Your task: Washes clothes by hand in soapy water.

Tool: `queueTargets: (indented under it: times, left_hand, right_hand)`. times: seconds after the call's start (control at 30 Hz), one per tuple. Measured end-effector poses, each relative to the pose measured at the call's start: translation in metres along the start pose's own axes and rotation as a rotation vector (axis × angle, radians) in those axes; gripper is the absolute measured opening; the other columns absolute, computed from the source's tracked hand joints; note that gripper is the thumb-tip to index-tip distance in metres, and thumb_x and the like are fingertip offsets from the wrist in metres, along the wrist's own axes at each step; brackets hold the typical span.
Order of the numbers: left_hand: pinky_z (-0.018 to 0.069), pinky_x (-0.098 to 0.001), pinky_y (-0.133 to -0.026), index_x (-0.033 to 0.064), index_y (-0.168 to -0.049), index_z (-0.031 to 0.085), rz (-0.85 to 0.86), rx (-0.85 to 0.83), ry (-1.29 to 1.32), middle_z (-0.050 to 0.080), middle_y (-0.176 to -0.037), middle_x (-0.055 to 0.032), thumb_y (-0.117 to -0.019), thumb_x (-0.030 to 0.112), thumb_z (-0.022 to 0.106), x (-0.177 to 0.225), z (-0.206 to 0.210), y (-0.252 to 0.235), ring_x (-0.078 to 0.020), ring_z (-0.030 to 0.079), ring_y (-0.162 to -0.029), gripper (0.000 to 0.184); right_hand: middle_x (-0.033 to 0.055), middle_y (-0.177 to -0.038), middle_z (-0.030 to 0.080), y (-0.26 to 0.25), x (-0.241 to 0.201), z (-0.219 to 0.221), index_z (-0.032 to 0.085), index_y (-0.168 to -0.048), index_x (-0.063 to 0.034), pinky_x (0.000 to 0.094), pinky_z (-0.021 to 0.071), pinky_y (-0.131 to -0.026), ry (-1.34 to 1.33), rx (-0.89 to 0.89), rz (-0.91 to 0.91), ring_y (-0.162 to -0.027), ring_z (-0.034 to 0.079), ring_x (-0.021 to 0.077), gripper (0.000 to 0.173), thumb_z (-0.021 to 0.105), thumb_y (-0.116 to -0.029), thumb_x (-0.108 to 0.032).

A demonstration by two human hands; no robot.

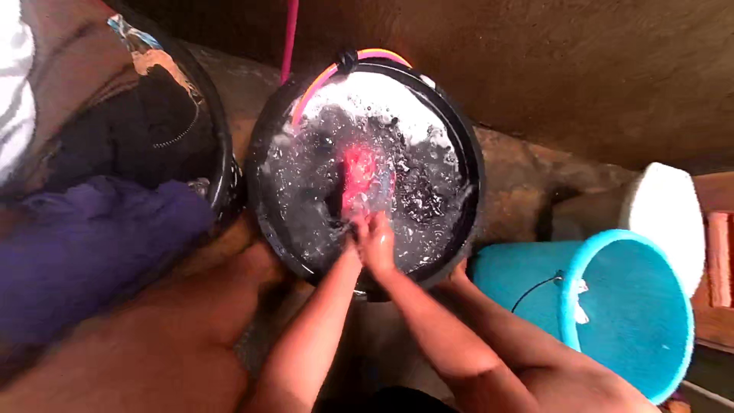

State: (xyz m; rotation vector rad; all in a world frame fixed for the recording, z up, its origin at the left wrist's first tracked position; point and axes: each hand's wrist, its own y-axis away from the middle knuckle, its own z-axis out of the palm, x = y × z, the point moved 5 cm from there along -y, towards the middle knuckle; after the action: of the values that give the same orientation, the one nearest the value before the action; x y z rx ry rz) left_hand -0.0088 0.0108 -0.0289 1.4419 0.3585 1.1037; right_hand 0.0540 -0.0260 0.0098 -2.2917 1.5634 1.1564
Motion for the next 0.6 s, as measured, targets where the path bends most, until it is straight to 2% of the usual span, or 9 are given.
queueTargets:
  times: [0.1,0.2,0.23,0.3,0.37,0.43,0.47,0.53,0.6]
  left_hand:
    - [0.0457,-0.0564,-0.103,-0.0052,-0.138,0.054,0.08,-0.076,-0.176,0.054,-0.139,-0.0273,-0.1128,0.025,0.04,0.021,0.02,0.004,-0.0365,0.054,-0.126,0.042]
    - [0.0442,-0.0596,-0.107,-0.0048,-0.138,0.055,0.133,-0.006,-0.178,0.054,-0.142,-0.0284,-0.1122,0.034,0.042,0.027,0.005,-0.015,-0.0392,0.052,-0.132,0.048]
    - [0.0421,-0.0602,-0.109,-0.0053,-0.139,0.054,0.149,0.003,-0.223,0.053,-0.143,-0.0294,-0.1121,0.034,0.042,0.026,-0.001,-0.016,-0.0404,0.051,-0.134,0.049]
    - [0.0411,-0.0599,-0.11,-0.0036,-0.142,0.052,0.159,-0.015,-0.299,0.053,-0.144,-0.0286,-0.1104,0.032,0.048,0.016,-0.004,-0.027,-0.0405,0.05,-0.135,0.047]
    - [0.041,-0.0589,-0.111,-0.0018,-0.148,0.045,0.105,-0.016,-0.219,0.05,-0.148,-0.0278,-0.1039,0.024,0.06,-0.002,-0.008,-0.037,-0.0398,0.048,-0.138,0.054]
    - [0.045,-0.0569,-0.105,-0.0006,-0.143,0.05,0.058,-0.003,0.0,0.053,-0.142,-0.025,-0.0965,0.014,0.065,-0.009,-0.016,-0.04,-0.0361,0.051,-0.131,0.051]
    - [0.0478,-0.0551,-0.1,-0.0006,-0.137,0.055,0.077,0.017,0.152,0.057,-0.137,-0.023,-0.0941,0.012,0.065,-0.009,-0.02,-0.045,-0.0337,0.055,-0.124,0.046]
    - [0.0493,-0.0523,-0.101,0.0044,-0.141,0.053,0.159,0.022,0.425,0.057,-0.139,-0.0185,-0.1005,0.025,0.06,-0.005,-0.029,-0.061,-0.0307,0.056,-0.125,0.046]
    - [0.0472,-0.0559,-0.109,0.0157,-0.154,0.043,0.201,0.022,0.429,0.05,-0.152,-0.0143,-0.1051,0.052,0.051,0.006,-0.035,-0.069,-0.0306,0.051,-0.138,0.061]
  right_hand:
    - [0.0267,-0.109,0.069,-0.059,0.041,-0.028,0.058,-0.126,0.0038,0.0617,0.0525,-0.093,-0.044,0.079,0.231,-0.105,0.068,0.043,0.046,0.056,-0.1063,-0.038]
    - [0.0199,-0.097,0.067,-0.069,0.059,-0.037,0.064,-0.11,0.001,0.0555,0.0537,-0.083,-0.178,0.246,0.25,-0.091,0.066,0.0334,0.051,0.051,-0.1057,-0.049]
    - [0.0215,-0.099,0.068,-0.06,0.069,-0.034,0.064,-0.111,0.0021,0.0553,0.0543,-0.085,-0.14,0.233,0.27,-0.093,0.067,0.0345,0.056,0.046,-0.1072,-0.051]
    - [0.0275,-0.119,0.068,-0.041,0.085,-0.02,0.061,-0.128,0.0045,0.0574,0.0511,-0.101,0.069,0.012,0.332,-0.114,0.066,0.0407,0.058,0.038,-0.1109,-0.045]
    - [0.027,-0.133,0.063,-0.025,0.097,-0.007,0.058,-0.137,0.0015,0.0592,0.0446,-0.109,0.288,-0.341,0.373,-0.128,0.059,0.0419,0.051,0.038,-0.1121,-0.038]
    - [0.0254,-0.137,0.062,-0.025,0.087,-0.017,0.059,-0.139,-0.0029,0.0642,0.0436,-0.108,0.465,-0.561,0.343,-0.13,0.057,0.043,0.043,0.049,-0.1079,-0.031]
    - [0.0254,-0.134,0.063,-0.033,0.077,-0.027,0.06,-0.138,-0.0037,0.0666,0.045,-0.105,0.495,-0.563,0.315,-0.127,0.059,0.0439,0.043,0.056,-0.1044,-0.031]
    - [0.0261,-0.124,0.067,-0.055,0.056,-0.042,0.062,-0.133,-0.0004,0.0644,0.0498,-0.1,0.336,-0.438,0.234,-0.117,0.065,0.0426,0.04,0.062,-0.1021,-0.027]
    - [0.0228,-0.119,0.068,-0.076,0.042,-0.035,0.058,-0.133,0.0008,0.0556,0.0567,-0.093,0.038,-0.296,0.176,-0.106,0.069,0.0355,0.045,0.061,-0.104,-0.034]
